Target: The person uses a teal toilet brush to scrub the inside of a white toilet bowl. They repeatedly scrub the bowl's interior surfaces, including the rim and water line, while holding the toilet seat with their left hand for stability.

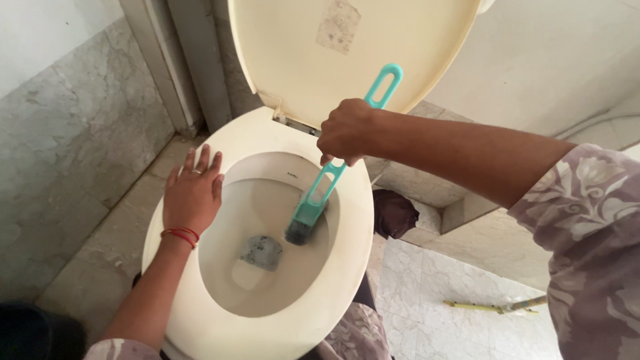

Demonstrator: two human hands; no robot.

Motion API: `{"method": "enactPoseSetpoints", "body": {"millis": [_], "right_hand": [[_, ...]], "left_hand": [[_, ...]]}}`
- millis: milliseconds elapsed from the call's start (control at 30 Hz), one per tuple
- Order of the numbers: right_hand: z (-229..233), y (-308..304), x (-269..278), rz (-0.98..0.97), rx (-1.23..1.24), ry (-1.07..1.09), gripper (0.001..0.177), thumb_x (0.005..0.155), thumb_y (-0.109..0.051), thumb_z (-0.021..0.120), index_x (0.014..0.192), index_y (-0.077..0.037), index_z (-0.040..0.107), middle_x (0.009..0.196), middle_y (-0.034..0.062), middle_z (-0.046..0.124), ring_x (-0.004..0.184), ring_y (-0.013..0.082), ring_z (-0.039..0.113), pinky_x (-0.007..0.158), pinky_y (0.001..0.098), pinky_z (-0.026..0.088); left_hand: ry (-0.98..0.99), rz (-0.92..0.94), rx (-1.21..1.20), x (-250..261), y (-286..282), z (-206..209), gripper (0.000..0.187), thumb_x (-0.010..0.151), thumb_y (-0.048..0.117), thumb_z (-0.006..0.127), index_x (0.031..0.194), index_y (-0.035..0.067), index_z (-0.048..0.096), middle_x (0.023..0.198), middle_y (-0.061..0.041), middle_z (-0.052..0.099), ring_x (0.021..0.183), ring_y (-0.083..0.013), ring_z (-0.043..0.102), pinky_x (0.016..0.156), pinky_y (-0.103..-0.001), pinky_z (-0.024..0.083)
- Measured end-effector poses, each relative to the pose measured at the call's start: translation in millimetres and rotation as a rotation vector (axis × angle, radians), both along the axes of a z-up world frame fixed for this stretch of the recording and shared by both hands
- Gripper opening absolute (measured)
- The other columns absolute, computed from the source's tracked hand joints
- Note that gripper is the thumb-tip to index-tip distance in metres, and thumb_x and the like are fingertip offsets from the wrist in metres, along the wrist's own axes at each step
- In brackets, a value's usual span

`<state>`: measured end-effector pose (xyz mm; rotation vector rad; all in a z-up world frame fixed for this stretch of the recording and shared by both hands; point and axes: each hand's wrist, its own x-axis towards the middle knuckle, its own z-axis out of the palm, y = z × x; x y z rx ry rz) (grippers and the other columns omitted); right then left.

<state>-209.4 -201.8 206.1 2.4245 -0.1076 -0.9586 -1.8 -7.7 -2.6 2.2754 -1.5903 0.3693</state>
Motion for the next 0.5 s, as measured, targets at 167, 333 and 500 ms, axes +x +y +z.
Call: {"method": "enactPoseSetpoints", "body": {"millis": [167, 333, 500], "right_hand": [[6, 7, 22, 0.269, -0.102, -0.141, 0.031, 0.107, -0.031, 0.054, 0.132, -0.045, 0.065, 0.082, 0.0001, 0.076, 0.075, 0.0241, 0.074, 0.058, 0.0344, 0.056], [11, 11, 33, 0.325, -0.112, -0.247, 0.041, 0.103, -0.033, 0.052, 0.141, -0.048, 0.055, 0.075, 0.0016, 0.074, 0.065, 0.0223, 0.073, 0.051, 0.0328, 0.053], [38, -10, 1, -0.032, -0.103, 0.01, 0.041, 0.098, -0.04, 0.06, 0.137, -0.053, 0.058, 0.097, -0.0043, 0.076, 0.083, 0.0196, 0.075, 0.065, 0.0318, 0.057]], "left_hand": [[0.031, 0.002, -0.017, -3, 1, 3, 0.046, 0.103, 0.031, 0.049, 0.147, 0.02, 0.055, 0.159, -0.004, 0.047, 0.146, -0.0272, 0.042, 0.114, -0.051, 0.036], [0.046, -0.014, -0.013, -5, 11, 6, 0.046, 0.102, 0.029, 0.051, 0.147, 0.02, 0.056, 0.16, -0.004, 0.047, 0.147, -0.027, 0.042, 0.115, -0.05, 0.037], [0.024, -0.021, 0.003, -4, 6, 12, 0.046, 0.101, 0.03, 0.052, 0.146, 0.019, 0.055, 0.159, -0.006, 0.046, 0.146, -0.0275, 0.042, 0.113, -0.05, 0.036]]}}
